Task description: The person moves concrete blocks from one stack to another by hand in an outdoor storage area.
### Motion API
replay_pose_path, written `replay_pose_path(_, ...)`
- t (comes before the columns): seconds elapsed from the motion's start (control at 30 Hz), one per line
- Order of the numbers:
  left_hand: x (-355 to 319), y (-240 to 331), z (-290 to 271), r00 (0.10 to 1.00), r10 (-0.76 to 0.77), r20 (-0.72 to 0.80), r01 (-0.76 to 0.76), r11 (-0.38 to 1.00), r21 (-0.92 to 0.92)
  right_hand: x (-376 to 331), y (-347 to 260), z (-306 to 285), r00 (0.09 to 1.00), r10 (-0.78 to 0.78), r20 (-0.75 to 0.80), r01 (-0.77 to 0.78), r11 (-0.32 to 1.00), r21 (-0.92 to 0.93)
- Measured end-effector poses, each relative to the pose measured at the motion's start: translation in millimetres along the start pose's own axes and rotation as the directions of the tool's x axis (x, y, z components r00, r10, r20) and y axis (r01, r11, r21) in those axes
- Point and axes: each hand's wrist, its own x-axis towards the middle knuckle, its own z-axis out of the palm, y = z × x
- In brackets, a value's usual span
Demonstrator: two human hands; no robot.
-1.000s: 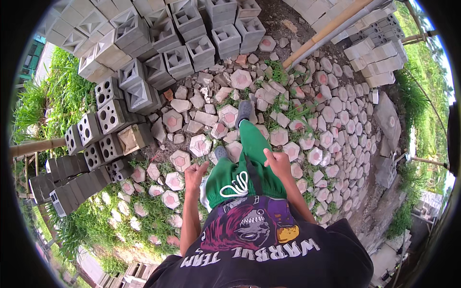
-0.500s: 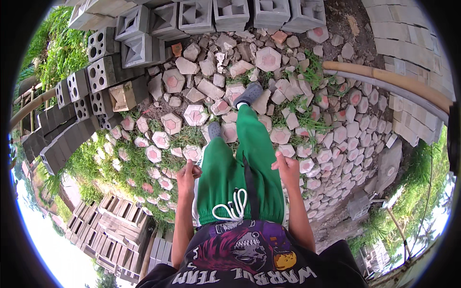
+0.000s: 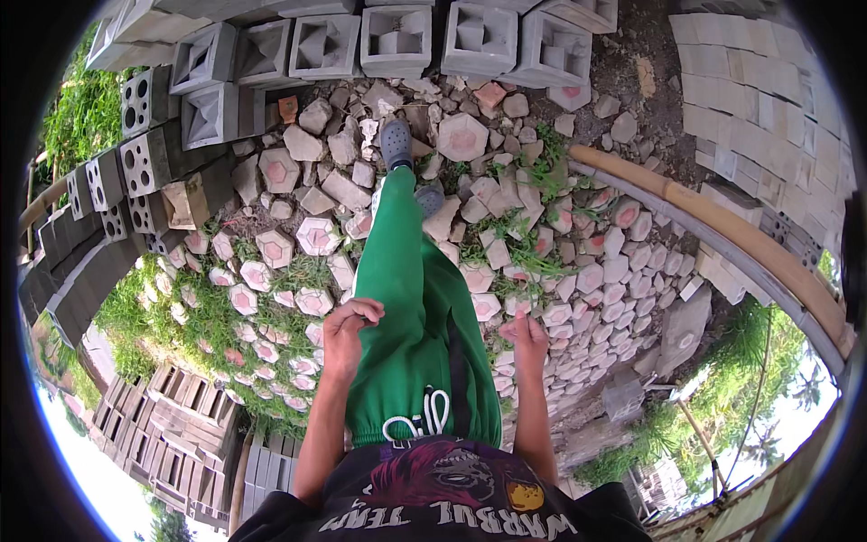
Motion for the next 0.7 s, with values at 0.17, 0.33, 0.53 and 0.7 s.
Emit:
replay_pose_path(0.17, 63, -6, 7, 0.996, 0.079, 0.041, -0.079, 0.997, -0.014, 33, -17, 21, 0.997, 0.072, 0.009, -0.072, 0.997, -0.024)
replay_pose_path(0.33, 128, 31, 42, 0.987, -0.151, -0.047, 0.151, 0.989, -0.010, 86, -74, 54, 0.993, 0.078, 0.088, -0.076, 0.997, -0.030)
replay_pose_path(0.53, 230, 85, 83, 0.974, -0.228, -0.001, 0.228, 0.973, 0.030, 187, -172, 114, 0.992, 0.017, 0.125, -0.026, 0.997, 0.067)
replay_pose_path(0.7, 372, 158, 167, 0.970, 0.241, 0.032, -0.232, 0.876, 0.424, 278, -262, 141, 0.987, -0.047, 0.155, -0.002, 0.953, 0.304)
